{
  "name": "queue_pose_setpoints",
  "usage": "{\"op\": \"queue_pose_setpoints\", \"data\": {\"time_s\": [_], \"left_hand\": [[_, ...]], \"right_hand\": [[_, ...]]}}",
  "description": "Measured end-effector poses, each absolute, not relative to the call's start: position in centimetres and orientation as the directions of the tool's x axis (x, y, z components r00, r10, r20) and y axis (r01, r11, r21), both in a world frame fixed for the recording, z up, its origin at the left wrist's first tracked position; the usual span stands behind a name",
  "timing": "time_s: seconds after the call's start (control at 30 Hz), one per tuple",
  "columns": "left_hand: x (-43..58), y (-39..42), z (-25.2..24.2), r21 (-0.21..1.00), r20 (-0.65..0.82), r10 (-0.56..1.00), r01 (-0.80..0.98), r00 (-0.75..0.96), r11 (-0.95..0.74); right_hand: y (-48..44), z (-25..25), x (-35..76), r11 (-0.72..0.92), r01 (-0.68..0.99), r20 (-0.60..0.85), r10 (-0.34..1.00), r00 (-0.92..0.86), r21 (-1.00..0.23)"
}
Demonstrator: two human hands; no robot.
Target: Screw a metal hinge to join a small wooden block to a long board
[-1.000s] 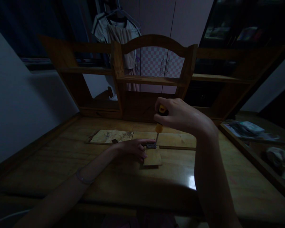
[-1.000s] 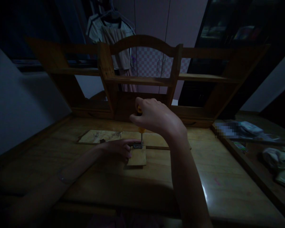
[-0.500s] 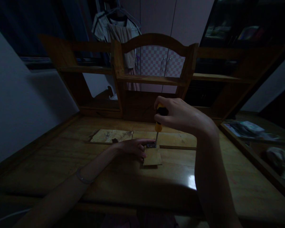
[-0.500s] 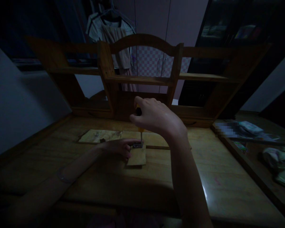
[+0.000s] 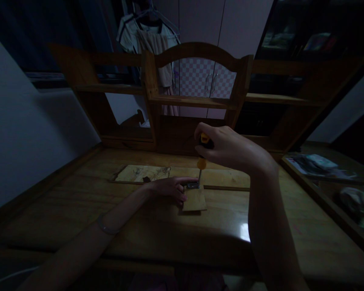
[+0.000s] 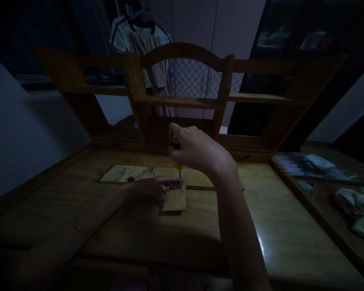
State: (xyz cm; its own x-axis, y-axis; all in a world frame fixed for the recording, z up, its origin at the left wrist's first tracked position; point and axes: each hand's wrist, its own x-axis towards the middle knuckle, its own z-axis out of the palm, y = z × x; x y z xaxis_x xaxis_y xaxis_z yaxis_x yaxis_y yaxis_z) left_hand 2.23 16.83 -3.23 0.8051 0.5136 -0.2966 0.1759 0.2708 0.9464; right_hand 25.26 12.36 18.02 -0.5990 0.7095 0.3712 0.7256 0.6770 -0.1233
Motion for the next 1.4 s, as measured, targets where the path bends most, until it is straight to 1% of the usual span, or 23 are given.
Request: {"op": "queue_pose_setpoints", "data": {"time_s": [0.17, 0.33, 0.4, 0.53, 0.7, 0.83, 0.9, 1.23, 1.33, 1.4], "left_hand": [[2.3, 16.6, -2.9, 0.946, -0.307, 0.521, 0.196, 0.796, 0.258], [2.3, 16.6, -2.7, 0.950, -0.279, 0.494, 0.162, 0.824, 0.266], [2.4, 16.5, -2.5, 0.948, -0.287, 0.511, 0.161, 0.810, 0.276], [2.6, 16.3, -2.0, 0.934, -0.329, 0.520, 0.189, 0.788, 0.304], [2.8, 16.6, -2.7, 0.934, -0.329, 0.534, 0.183, 0.779, 0.308], [2.9, 16.8, -3.2, 0.918, -0.353, 0.530, 0.176, 0.771, 0.355], [2.9, 16.7, -3.3, 0.920, -0.351, 0.537, 0.175, 0.767, 0.351], [2.9, 16.9, -3.3, 0.928, -0.351, 0.551, 0.202, 0.757, 0.314], [2.9, 16.9, -3.7, 0.935, -0.324, 0.545, 0.173, 0.773, 0.311], [2.9, 16.8, -4.0, 0.927, -0.319, 0.539, 0.138, 0.780, 0.350]], "right_hand": [[12.3, 17.9, 24.9, 0.617, 0.780, 0.387, 0.747, -0.541, -0.100], [12.2, 18.1, 25.1, 0.675, 0.717, 0.358, 0.721, -0.593, -0.172], [12.2, 18.0, 25.1, 0.684, 0.708, 0.351, 0.716, -0.604, -0.176], [12.4, 17.8, 24.9, 0.657, 0.732, 0.384, 0.732, -0.563, -0.179], [13.0, 17.9, 24.7, 0.627, 0.732, 0.348, 0.771, -0.533, -0.268], [13.3, 17.9, 25.0, 0.619, 0.697, 0.304, 0.785, -0.539, -0.362], [13.4, 17.8, 25.2, 0.620, 0.684, 0.296, 0.784, -0.545, -0.383], [12.9, 18.7, 26.0, 0.649, 0.649, 0.385, 0.759, -0.525, -0.396], [12.7, 18.9, 26.4, 0.661, 0.650, 0.424, 0.746, -0.514, -0.375], [12.3, 19.3, 26.7, 0.675, 0.649, 0.470, 0.726, -0.502, -0.351]]}}
